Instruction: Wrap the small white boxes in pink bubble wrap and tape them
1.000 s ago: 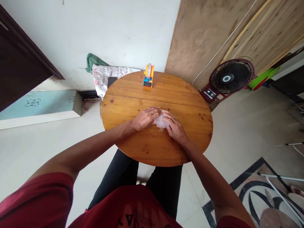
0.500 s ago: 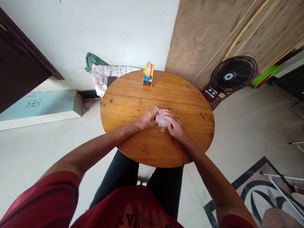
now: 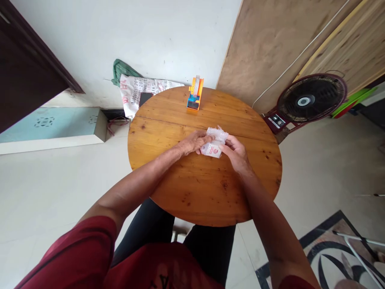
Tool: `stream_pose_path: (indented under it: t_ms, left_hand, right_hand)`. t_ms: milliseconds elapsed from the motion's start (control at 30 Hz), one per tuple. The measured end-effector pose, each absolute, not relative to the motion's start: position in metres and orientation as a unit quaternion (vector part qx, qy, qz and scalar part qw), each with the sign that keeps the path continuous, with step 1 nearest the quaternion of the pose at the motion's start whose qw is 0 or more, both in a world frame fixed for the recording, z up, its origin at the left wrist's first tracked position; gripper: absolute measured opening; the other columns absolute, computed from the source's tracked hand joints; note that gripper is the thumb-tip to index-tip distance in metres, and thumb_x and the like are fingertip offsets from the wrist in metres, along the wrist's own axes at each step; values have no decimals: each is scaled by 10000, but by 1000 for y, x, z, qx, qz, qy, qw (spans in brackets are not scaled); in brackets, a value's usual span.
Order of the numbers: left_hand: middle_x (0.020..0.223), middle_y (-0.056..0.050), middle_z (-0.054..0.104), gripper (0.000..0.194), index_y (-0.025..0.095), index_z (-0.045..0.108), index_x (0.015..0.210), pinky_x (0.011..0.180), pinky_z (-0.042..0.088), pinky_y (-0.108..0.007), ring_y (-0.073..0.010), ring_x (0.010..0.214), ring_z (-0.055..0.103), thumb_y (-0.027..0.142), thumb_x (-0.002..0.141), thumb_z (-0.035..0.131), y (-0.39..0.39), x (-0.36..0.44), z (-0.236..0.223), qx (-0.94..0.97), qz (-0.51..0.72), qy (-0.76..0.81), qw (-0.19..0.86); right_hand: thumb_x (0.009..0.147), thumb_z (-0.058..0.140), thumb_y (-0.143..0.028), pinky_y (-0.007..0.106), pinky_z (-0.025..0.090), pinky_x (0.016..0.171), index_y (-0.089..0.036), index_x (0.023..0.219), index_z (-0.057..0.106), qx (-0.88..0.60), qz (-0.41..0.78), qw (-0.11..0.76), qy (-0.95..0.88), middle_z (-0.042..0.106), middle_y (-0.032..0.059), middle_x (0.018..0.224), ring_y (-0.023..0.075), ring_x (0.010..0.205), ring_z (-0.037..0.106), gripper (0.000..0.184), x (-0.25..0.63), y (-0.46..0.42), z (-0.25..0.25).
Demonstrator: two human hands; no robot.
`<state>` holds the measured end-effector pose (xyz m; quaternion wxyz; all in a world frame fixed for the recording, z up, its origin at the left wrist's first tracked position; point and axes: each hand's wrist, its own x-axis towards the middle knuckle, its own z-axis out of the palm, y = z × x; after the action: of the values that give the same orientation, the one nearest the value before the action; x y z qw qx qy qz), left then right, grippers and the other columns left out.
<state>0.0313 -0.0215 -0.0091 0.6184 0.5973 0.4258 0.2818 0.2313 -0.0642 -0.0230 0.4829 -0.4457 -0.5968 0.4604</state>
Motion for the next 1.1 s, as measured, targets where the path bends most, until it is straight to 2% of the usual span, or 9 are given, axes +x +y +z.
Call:
stream_pose_path:
  t_ms: [67, 133, 233, 333, 500, 633, 800, 1100]
  left_hand:
    - [709, -66, 679, 493, 141, 672, 797, 514, 459, -266, -170, 608, 614, 625, 860, 605, -22, 28, -13, 616, 297, 426, 592]
    - [761, -79, 708, 556, 136, 697, 808, 600, 504, -294, -197, 693, 652, 679, 857, 586, -23, 26, -18, 614, 321, 411, 592]
    - [907, -107, 751, 543, 128, 723, 916, 770, 546, -357, -245, 849, 698, 659, 839, 636, -27, 29, -21, 559, 348, 345, 668]
    - [989, -129, 755, 525, 125, 717, 995, 848, 547, -389, -263, 927, 713, 599, 773, 751, -31, 35, -20, 476, 337, 268, 767]
    - [945, -104, 749, 538, 120, 711, 983, 835, 551, -362, -226, 855, 712, 474, 630, 911, -36, 41, -21, 429, 327, 243, 806]
    - [890, -70, 740, 508, 118, 712, 1017, 842, 549, -353, -198, 830, 708, 364, 630, 930, -37, 42, -24, 387, 350, 229, 821]
    - [934, -69, 749, 504, 126, 722, 1035, 835, 555, -376, -193, 827, 701, 269, 605, 942, -39, 44, -23, 341, 359, 224, 839]
    - [881, -32, 735, 479, 129, 729, 1003, 825, 527, -312, -145, 802, 681, 255, 598, 951, -45, 52, -24, 325, 401, 233, 824]
  right_hand:
    - [767, 796, -488, 439, 565, 952, -274, 1145, 678, -459, 468, 492, -573, 769, 32, 1130, 264, 1067, 712, 450, 230, -61, -27]
    - [750, 802, -520, 440, 575, 932, -271, 1118, 688, -466, 471, 500, -557, 773, 36, 1099, 272, 1060, 714, 459, 228, -59, -30]
    - [750, 800, -536, 437, 590, 882, -269, 1105, 692, -471, 483, 510, -534, 776, 45, 1056, 279, 1024, 721, 457, 228, -58, -31]
    - [747, 812, -517, 427, 590, 869, -268, 1087, 700, -466, 494, 521, -516, 779, 45, 1034, 273, 997, 727, 436, 226, -60, -29]
    - [751, 810, -518, 420, 583, 897, -253, 1057, 709, -474, 489, 521, -514, 783, 41, 1028, 255, 986, 730, 418, 220, -69, -23]
    - [762, 810, -499, 396, 579, 887, -252, 997, 719, -479, 473, 521, -525, 783, 30, 992, 232, 938, 732, 353, 218, -72, -19]
    - [802, 779, -491, 386, 563, 921, -277, 1004, 711, -480, 451, 513, -550, 770, 18, 1049, 222, 1008, 712, 302, 221, -70, -21]
    - [872, 701, -444, 380, 571, 868, -250, 1052, 725, -506, 375, 512, -584, 778, 38, 1073, 217, 949, 724, 266, 219, -75, -21]
